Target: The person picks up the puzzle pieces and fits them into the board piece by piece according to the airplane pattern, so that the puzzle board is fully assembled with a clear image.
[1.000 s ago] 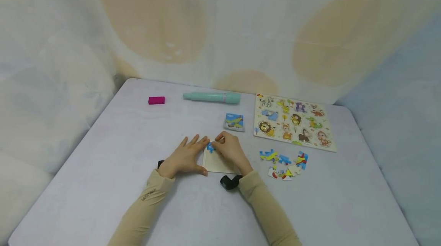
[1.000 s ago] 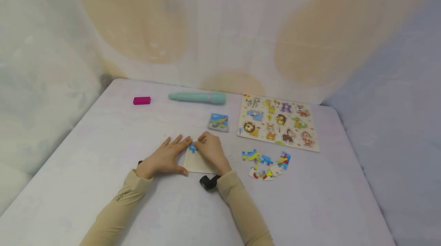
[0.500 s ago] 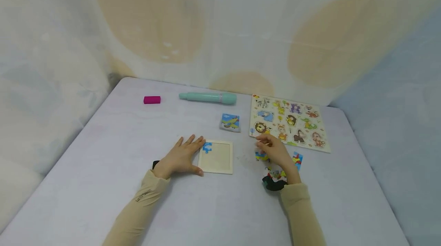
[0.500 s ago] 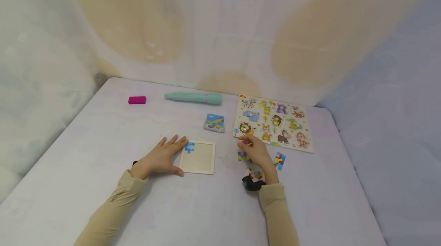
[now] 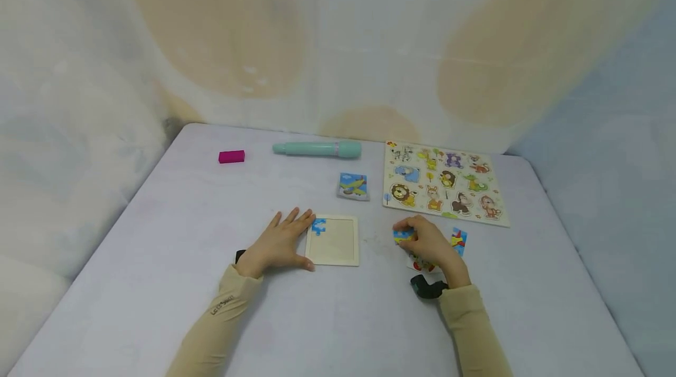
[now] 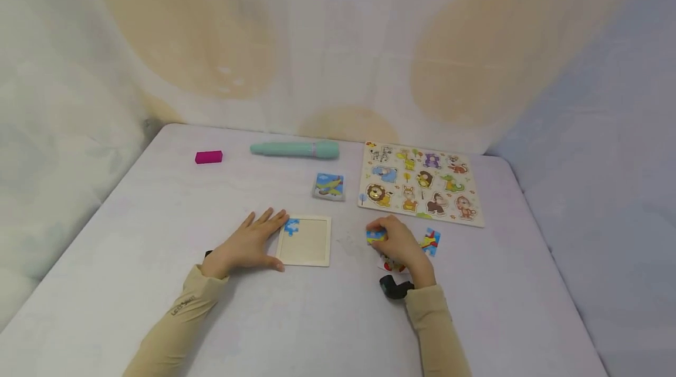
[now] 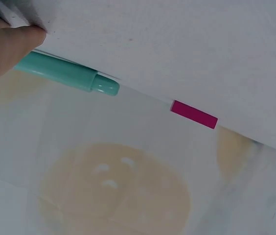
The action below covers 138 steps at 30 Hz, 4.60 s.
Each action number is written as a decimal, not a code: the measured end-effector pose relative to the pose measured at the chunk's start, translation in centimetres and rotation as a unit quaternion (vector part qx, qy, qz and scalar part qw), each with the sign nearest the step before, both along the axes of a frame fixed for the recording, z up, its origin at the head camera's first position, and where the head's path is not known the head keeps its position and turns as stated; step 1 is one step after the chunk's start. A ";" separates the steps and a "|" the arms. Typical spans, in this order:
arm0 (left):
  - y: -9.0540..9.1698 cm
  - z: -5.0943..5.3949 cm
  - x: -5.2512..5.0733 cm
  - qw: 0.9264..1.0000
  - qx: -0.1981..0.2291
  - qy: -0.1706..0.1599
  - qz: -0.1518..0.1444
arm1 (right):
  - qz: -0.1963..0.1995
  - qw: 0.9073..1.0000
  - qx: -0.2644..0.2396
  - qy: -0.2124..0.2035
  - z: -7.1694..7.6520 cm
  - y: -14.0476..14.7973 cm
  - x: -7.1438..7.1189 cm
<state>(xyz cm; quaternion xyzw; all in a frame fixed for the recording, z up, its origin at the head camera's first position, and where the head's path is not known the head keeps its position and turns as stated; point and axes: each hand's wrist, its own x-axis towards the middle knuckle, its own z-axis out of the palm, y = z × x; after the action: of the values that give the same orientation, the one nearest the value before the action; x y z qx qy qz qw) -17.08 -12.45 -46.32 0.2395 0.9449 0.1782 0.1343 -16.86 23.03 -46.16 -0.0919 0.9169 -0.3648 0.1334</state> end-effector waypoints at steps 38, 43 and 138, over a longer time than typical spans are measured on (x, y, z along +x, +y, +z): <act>-0.1 -0.3 0.0 1.000 -0.007 0.003 0.001 | -0.157 0.955 -0.216 -0.130 -0.7 0.6 -2.1; -0.2 -0.2 0.0 1.000 -0.010 0.004 0.004 | -0.135 0.966 -0.164 -0.144 0.7 -0.6 -3.4; -0.5 0.1 -0.2 1.000 -0.004 0.004 0.011 | -0.021 1.000 -0.012 0.001 3.2 -0.4 -1.8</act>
<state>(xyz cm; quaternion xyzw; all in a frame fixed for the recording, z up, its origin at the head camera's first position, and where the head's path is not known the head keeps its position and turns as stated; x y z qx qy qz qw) -17.25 -12.97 -46.18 0.2290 0.9489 0.1749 0.1290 -18.65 22.59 -42.97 -0.0741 0.9145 -0.3781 0.1237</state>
